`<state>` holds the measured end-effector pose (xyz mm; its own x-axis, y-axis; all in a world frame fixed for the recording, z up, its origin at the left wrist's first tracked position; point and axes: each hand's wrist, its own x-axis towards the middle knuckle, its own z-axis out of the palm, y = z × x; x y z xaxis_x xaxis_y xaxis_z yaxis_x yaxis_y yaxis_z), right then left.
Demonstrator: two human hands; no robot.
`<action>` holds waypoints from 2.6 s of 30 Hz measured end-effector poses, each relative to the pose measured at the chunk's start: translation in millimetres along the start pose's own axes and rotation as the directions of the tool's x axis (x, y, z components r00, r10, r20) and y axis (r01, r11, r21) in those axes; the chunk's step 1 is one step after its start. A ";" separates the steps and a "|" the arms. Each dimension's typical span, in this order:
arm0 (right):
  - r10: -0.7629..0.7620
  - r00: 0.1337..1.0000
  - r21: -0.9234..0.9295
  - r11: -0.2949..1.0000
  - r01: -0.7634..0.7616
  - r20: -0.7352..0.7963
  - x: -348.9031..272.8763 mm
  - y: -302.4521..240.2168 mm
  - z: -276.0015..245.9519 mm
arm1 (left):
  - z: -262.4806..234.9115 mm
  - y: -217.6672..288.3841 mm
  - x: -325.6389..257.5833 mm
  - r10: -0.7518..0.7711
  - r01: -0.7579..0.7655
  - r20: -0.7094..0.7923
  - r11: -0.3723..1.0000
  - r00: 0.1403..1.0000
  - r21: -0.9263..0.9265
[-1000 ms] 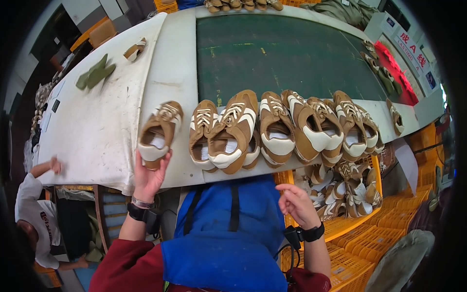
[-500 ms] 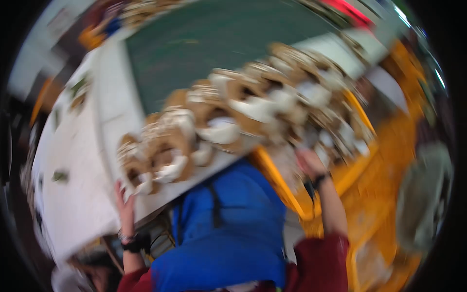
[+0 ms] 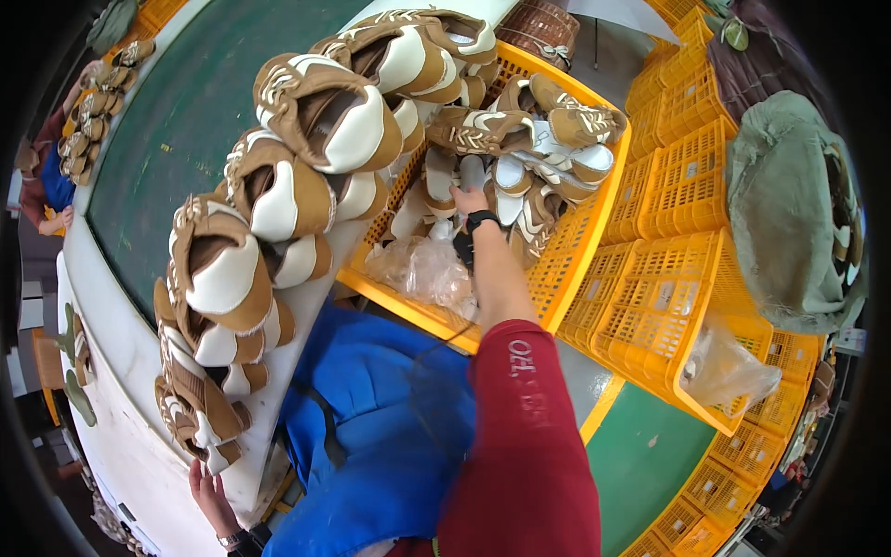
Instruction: The recorder is shown sorting and inspecting shoes at a conveyor belt and workbench in a shoe manufacturing facility.
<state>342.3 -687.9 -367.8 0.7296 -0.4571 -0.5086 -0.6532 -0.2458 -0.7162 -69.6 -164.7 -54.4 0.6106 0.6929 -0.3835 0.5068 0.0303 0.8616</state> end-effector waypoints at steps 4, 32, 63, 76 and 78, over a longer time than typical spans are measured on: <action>0.401 0.889 0.320 0.831 -0.455 0.223 -1.8 3.6 33.8 | 5.4 21.4 -21.0 -0.022 0.027 -0.183 0.999 0.983 0.023; -0.996 0.087 -0.759 0.036 0.650 0.027 -150.2 -341.1 -179.3 | 19.5 -5.5 -10.7 0.055 -0.060 -0.035 0.979 0.998 -0.197; 0.345 0.897 0.432 0.878 -0.205 -0.275 70.9 44.0 -74.8 | 135.0 100.3 -86.5 0.620 -0.617 0.130 0.693 0.774 0.372; 0.233 0.911 0.385 0.849 -0.361 0.340 -11.2 21.4 -112.0 | 134.5 85.9 -88.2 0.562 -0.599 0.217 0.705 0.798 0.381; 0.298 0.859 0.388 0.796 -0.464 0.416 -52.9 21.2 -122.4 | 139.1 85.6 -91.2 0.491 -0.540 0.224 0.782 0.842 0.312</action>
<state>265.0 -773.5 -297.6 0.5164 -0.1100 -0.8493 -0.7804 0.3479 -0.5196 2.8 -325.5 8.1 0.8995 0.4362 0.0260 0.2566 -0.5753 0.7766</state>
